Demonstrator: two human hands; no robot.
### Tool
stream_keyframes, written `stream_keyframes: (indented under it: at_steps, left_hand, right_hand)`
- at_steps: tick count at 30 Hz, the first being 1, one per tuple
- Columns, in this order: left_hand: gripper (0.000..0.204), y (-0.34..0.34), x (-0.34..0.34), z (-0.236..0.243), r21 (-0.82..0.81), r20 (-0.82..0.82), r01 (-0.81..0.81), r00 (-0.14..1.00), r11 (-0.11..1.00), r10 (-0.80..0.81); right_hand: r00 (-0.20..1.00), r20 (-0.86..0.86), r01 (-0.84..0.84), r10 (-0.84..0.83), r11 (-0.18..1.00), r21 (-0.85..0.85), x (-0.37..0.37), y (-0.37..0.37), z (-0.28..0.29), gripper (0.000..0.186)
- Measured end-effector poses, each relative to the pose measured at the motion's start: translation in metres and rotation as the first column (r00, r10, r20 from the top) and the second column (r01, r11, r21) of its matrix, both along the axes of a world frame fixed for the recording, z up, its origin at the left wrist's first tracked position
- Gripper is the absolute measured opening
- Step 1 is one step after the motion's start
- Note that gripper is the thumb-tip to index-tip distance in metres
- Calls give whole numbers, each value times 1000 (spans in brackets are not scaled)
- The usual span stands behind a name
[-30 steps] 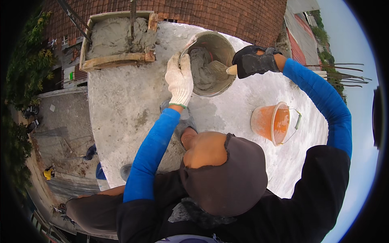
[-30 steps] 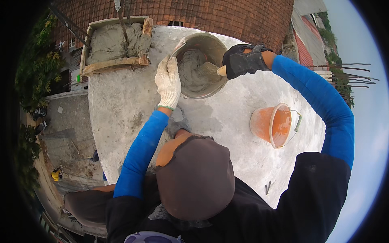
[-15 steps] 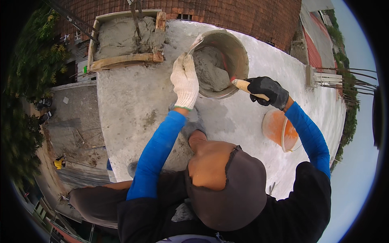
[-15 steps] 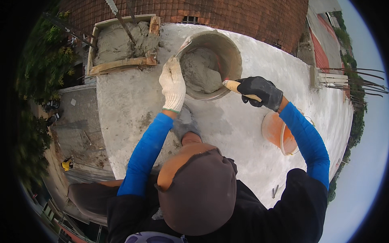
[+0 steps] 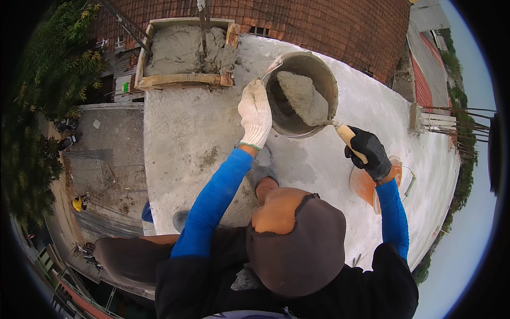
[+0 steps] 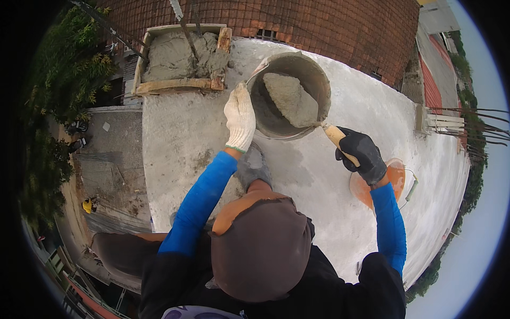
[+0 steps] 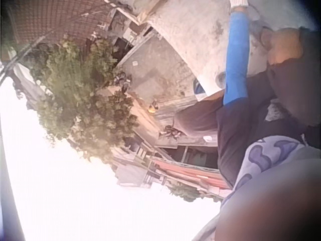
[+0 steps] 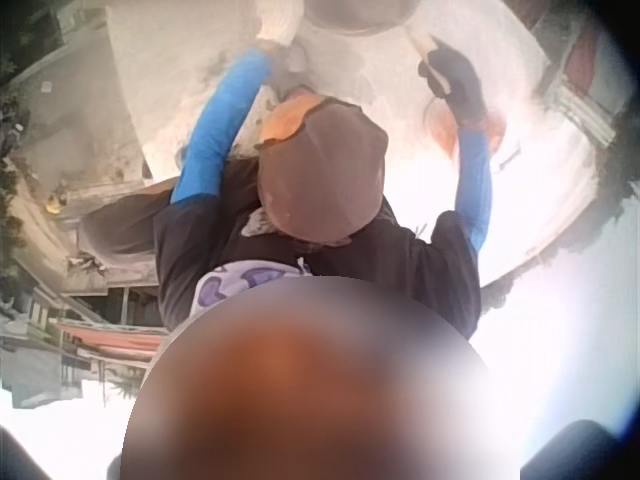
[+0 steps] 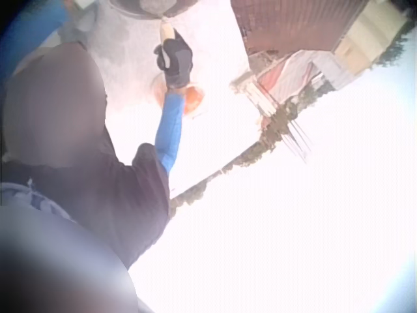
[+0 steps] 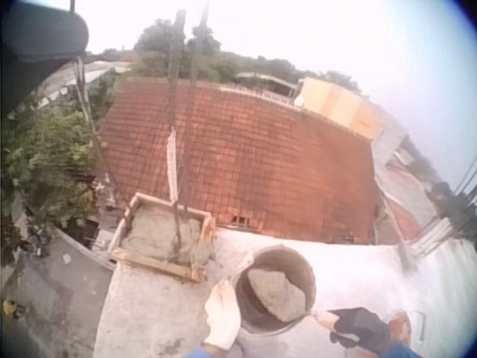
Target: The person scoops wet cement from a bucket with a trowel and spreads it into a wooden frame on a rooftop. The person repeatedly levels and smooths the cement within the frame using the trowel.
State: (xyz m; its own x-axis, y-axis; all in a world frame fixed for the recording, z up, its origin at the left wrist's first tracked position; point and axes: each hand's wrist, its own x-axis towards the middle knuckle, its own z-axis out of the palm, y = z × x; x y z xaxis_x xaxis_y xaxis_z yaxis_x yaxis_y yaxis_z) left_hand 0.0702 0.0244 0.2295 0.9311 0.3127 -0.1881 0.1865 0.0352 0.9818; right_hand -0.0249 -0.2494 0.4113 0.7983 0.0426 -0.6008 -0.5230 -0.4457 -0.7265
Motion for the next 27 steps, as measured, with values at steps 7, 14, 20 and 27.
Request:
stream_keyframes:
  at_steps: [7, 14, 20, 27]
  left_hand:
    - [56, 10, 1, -6, -152, -19, -15, 1000, 988, 12]
    - [56, 37, 4, 2, -245, -87, -189, 981, 951, 173]
    - [61, 67, 15, 10, -342, -157, -418, 908, 841, 388]
    - [67, 87, 20, 24, -485, -264, -490, 872, 724, 413]
  right_hand:
    - [985, 20, 172, -174, 982, 80, 4, 34, 27, 60]
    - [433, 721, -256, 541, 841, -477, 68, 97, -21, 37]
    - [960, 59, 261, -275, 948, 183, 151, 221, -21, 31]
    - [987, 98, -93, 131, 943, -320, 187, 312, -25, 31]
